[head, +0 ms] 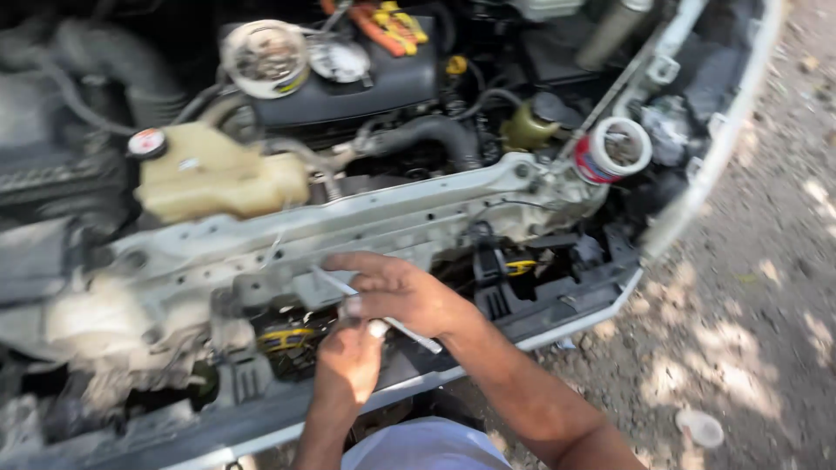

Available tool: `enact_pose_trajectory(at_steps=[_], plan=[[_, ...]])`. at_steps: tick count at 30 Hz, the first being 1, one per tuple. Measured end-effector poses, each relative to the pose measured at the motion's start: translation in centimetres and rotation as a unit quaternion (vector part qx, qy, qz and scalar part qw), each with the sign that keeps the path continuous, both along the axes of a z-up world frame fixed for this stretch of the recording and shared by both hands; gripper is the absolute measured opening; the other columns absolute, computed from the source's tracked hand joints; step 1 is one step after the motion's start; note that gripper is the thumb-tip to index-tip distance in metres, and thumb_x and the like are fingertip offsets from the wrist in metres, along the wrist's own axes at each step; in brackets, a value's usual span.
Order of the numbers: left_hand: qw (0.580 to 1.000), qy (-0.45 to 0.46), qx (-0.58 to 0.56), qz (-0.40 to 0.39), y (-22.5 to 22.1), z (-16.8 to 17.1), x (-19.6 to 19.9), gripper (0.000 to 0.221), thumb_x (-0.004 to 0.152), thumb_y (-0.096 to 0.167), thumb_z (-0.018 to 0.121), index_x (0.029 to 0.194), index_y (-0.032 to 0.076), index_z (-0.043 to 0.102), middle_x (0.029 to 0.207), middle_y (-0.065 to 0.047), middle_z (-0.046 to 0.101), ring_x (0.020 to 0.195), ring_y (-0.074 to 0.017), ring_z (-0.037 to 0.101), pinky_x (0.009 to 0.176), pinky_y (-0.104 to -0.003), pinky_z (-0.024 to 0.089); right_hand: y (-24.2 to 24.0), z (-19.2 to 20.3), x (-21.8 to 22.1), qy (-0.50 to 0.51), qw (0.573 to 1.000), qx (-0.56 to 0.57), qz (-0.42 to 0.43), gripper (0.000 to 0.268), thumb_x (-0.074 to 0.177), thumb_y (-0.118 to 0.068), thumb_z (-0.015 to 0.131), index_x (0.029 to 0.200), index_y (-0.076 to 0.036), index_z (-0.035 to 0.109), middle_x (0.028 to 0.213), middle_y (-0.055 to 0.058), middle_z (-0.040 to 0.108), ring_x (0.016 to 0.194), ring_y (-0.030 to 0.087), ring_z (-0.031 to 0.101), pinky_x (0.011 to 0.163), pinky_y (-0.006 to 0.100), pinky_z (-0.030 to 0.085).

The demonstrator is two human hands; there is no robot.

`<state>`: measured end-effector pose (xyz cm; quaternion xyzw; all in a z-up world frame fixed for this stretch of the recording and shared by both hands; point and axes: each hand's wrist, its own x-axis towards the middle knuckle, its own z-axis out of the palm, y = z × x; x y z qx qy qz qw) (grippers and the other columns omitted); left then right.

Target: The person works at the open front of a car with the bumper area removed, using a socket wrench to loosen and tighten bolts along the radiator support and headlight area. They reposition the wrench repeatedly, work on different fasteners, and handle small parts by hand while leaning into the engine bay.

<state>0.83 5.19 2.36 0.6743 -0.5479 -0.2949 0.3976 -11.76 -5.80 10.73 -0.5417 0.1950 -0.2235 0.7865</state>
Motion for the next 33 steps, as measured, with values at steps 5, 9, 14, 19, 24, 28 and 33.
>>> enact_pose_trajectory(at_steps=[5, 9, 14, 19, 24, 28, 33], plan=[[0.994, 0.043, -0.1, -0.005, -0.7, 3.7, -0.5, 0.023, 0.093, 0.016, 0.065, 0.112, 0.004, 0.068, 0.104, -0.014, 0.072, 0.092, -0.0302, 0.072, 0.08, -0.036, 0.055, -0.6, 3.0, -4.0, -0.129, 0.99, 0.055, 0.016, 0.071, 0.096, -0.012, 0.068, 0.158, 0.004, 0.038, 0.09, 0.002, 0.062, 0.087, 0.013, 0.063, 0.082, 0.028, 0.052], [0.997, 0.073, -0.005, 0.017, 0.4, 0.2, -1.0, 0.022, 0.093, 0.017, 0.067, 0.108, 0.004, 0.073, 0.089, -0.008, 0.071, 0.079, -0.0192, 0.066, 0.074, -0.03, 0.054, -2.2, 2.0, -9.3, 0.012, 0.974, -0.191, -0.119, 0.068, 0.095, -0.027, 0.072, 0.152, 0.004, 0.05, 0.108, 0.009, 0.07, 0.097, 0.017, 0.066, 0.088, 0.031, 0.054], [0.975, 0.187, 0.068, 0.102, 3.5, -9.2, 1.0, 0.026, 0.091, 0.023, 0.075, 0.105, 0.001, 0.077, 0.081, -0.003, 0.069, 0.076, -0.0083, 0.057, 0.069, -0.025, 0.048, -8.6, -0.8, -19.4, 0.452, 0.722, -0.423, -0.308, 0.067, 0.083, -0.037, 0.08, 0.14, -0.009, 0.058, 0.119, 0.015, 0.072, 0.105, 0.03, 0.071, 0.091, 0.044, 0.054], [0.945, 0.218, 0.121, 0.213, 5.9, -9.5, 1.4, 0.027, 0.091, 0.025, 0.074, 0.104, 0.001, 0.077, 0.066, 0.001, 0.059, 0.06, -0.0063, 0.049, 0.054, -0.025, 0.04, -16.7, -6.6, -30.3, 0.613, 0.555, -0.412, -0.383, 0.064, 0.084, -0.037, 0.079, 0.138, -0.011, 0.057, 0.11, 0.021, 0.073, 0.1, 0.043, 0.07, 0.083, 0.054, 0.053], [0.913, 0.282, 0.141, 0.257, 6.0, -8.9, 0.3, 0.029, 0.091, 0.026, 0.072, 0.104, 0.001, 0.074, 0.056, 0.001, 0.051, 0.046, -0.009, 0.043, 0.042, -0.029, 0.034, -18.7, -8.2, -31.2, 0.601, 0.59, -0.376, -0.386, 0.055, 0.088, -0.037, 0.078, 0.134, -0.013, 0.06, 0.103, 0.022, 0.075, 0.098, 0.045, 0.07, 0.085, 0.054, 0.054], [0.909, 0.294, 0.15, 0.255, 5.9, -8.4, -0.6, 0.031, 0.092, 0.028, 0.072, 0.106, 0.001, 0.074, 0.059, 0.002, 0.051, 0.05, -0.0084, 0.041, 0.044, -0.029, 0.033, -19.6, -9.6, -31.4, 0.555, 0.614, -0.393, -0.401, 0.049, 0.089, -0.036, 0.078, 0.129, -0.011, 0.064, 0.1, 0.021, 0.075, 0.097, 0.043, 0.071, 0.086, 0.052, 0.055], [0.915, 0.269, 0.15, 0.26, 6.8, -12.1, 0.4, 0.032, 0.092, 0.028, 0.074, 0.107, 0.0, 0.076, 0.069, 0.002, 0.063, 0.065, -0.0071, 0.052, 0.06, -0.026, 0.045, -20.6, -9.8, -32.6, 0.577, 0.6, -0.409, -0.374, 0.05, 0.09, -0.039, 0.078, 0.127, -0.007, 0.066, 0.096, 0.022, 0.075, 0.096, 0.043, 0.072, 0.087, 0.051, 0.055]])
